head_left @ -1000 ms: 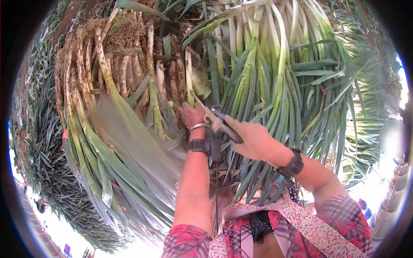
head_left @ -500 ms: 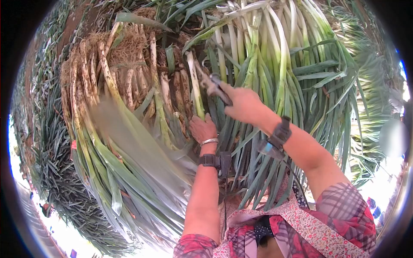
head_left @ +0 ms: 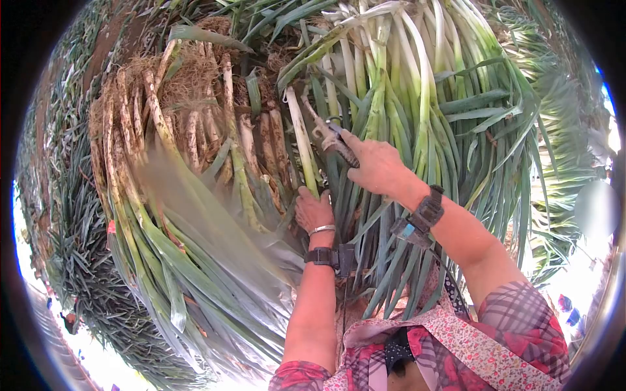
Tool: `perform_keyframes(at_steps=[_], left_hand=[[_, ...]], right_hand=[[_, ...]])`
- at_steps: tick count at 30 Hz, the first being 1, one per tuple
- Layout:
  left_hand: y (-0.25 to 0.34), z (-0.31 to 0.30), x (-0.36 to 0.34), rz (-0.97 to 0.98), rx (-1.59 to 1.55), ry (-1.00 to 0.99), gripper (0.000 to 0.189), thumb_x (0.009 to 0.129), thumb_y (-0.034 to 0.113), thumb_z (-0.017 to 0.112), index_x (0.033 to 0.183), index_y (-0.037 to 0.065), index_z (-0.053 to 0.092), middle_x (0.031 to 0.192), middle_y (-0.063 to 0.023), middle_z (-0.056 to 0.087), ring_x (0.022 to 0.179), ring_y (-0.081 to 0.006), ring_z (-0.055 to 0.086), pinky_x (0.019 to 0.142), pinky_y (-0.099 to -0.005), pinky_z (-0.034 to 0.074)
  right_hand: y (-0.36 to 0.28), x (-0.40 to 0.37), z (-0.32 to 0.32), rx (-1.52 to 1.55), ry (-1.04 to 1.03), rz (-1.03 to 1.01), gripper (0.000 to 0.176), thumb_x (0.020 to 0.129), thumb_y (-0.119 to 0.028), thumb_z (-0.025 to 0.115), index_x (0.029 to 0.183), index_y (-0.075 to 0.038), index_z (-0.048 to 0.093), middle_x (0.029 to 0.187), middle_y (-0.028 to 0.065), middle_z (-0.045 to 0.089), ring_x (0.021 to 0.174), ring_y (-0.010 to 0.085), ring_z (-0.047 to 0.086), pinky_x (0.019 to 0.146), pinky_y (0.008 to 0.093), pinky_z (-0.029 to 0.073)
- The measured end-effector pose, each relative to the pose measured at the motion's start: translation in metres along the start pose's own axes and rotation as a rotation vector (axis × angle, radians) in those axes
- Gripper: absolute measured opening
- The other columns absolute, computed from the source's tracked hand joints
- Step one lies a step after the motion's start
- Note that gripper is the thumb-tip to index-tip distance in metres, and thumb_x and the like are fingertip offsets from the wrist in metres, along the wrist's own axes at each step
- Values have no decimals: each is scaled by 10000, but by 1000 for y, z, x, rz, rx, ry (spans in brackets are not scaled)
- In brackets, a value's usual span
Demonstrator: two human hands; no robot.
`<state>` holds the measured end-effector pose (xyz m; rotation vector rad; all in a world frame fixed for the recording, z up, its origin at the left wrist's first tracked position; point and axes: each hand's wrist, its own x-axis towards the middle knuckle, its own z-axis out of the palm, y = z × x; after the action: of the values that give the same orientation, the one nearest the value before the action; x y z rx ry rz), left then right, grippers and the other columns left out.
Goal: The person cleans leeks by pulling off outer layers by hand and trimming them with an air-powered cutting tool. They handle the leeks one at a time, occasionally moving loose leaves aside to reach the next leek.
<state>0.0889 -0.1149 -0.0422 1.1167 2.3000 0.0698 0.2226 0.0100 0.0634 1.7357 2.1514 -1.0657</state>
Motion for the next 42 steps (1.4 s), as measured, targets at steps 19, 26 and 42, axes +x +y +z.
perform_keyframes(at_steps=[19,26,42], left_hand=[[-3,-4,0,-8,-8,-140,535,735,380,718,1054,62,429,948,-225,587,882,-434,576,737,-504,453],[-6,-19,5,-38,-169,-219,542,742,366,693,1123,45,479,995,-261,611,928,-440,584,795,-469,462],[-26,-46,9,-99,-1081,-472,382,745,77,681,1101,33,551,794,37,530,666,-67,486,582,-209,415]], right_hand=[[-1,54,2,-97,36,-96,707,707,-171,596,1364,-28,377,935,205,638,868,358,629,767,445,504],[-5,69,3,-83,11,-52,730,705,-172,598,1382,-43,357,974,208,630,908,352,620,790,441,497],[-1,57,-9,62,-26,-76,751,673,-196,601,1375,-48,378,914,246,631,869,394,611,814,458,480]])
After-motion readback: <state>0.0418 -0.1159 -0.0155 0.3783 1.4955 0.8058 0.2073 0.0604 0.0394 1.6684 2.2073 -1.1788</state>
